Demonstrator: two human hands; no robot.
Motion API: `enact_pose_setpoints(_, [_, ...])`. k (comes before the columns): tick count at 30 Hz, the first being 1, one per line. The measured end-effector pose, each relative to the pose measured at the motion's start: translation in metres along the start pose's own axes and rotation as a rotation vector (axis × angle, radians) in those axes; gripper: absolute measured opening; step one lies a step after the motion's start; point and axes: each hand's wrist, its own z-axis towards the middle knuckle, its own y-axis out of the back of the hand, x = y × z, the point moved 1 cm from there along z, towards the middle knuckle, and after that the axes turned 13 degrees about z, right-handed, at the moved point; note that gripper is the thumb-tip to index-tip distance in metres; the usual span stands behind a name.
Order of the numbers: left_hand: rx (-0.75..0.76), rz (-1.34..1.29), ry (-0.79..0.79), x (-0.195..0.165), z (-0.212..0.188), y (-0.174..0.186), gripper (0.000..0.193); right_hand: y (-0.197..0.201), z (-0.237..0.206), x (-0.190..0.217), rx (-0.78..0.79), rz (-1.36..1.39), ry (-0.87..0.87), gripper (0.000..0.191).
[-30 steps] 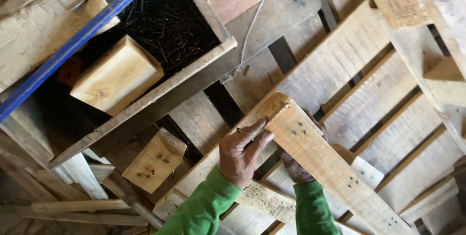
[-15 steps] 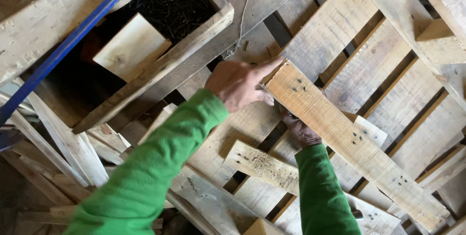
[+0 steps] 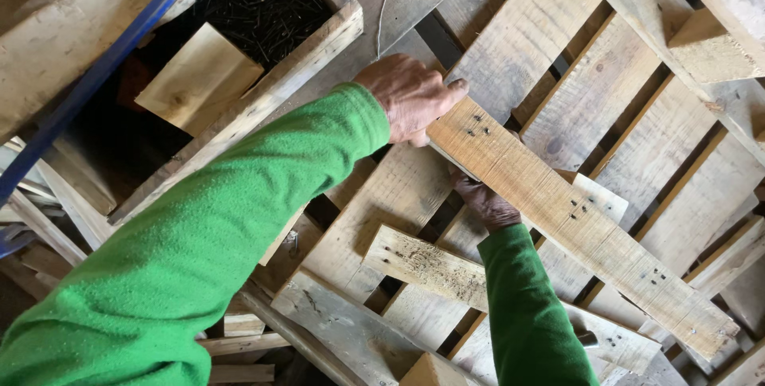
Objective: The person repairs a wooden pallet, placing wood blocks and boards onto the pallet deck and hammering nails to fasten them. They reposition boards, hold nails in place, and strike them with a hammer while working over a pile of pallet parts.
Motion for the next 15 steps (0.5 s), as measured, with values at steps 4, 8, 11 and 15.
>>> enact_pose_setpoints(4, [-0.049, -0.084, 0.021, -0.001, -0.008, -0.001, 0.1, -0.006, -0.003, -0.004, -0.175, -0.114, 0.188, 0.055])
enact_pose_setpoints(8, [-0.034, -0.171, 0.037, -0.002, -0.015, -0.004, 0.098, -0.012, -0.002, -0.006, -0.151, -0.076, 0.119, 0.055])
enact_pose_setpoints(11, [-0.012, -0.563, 0.262, -0.01, -0.034, -0.014, 0.097, -0.013, -0.005, -0.007, -0.042, -0.299, 0.148, 0.053])
enact_pose_setpoints(15, [-0.677, -1.263, 0.581, -0.045, -0.079, -0.038, 0.038, -0.004, -0.036, -0.013, 0.018, -1.623, 0.713, 0.072])
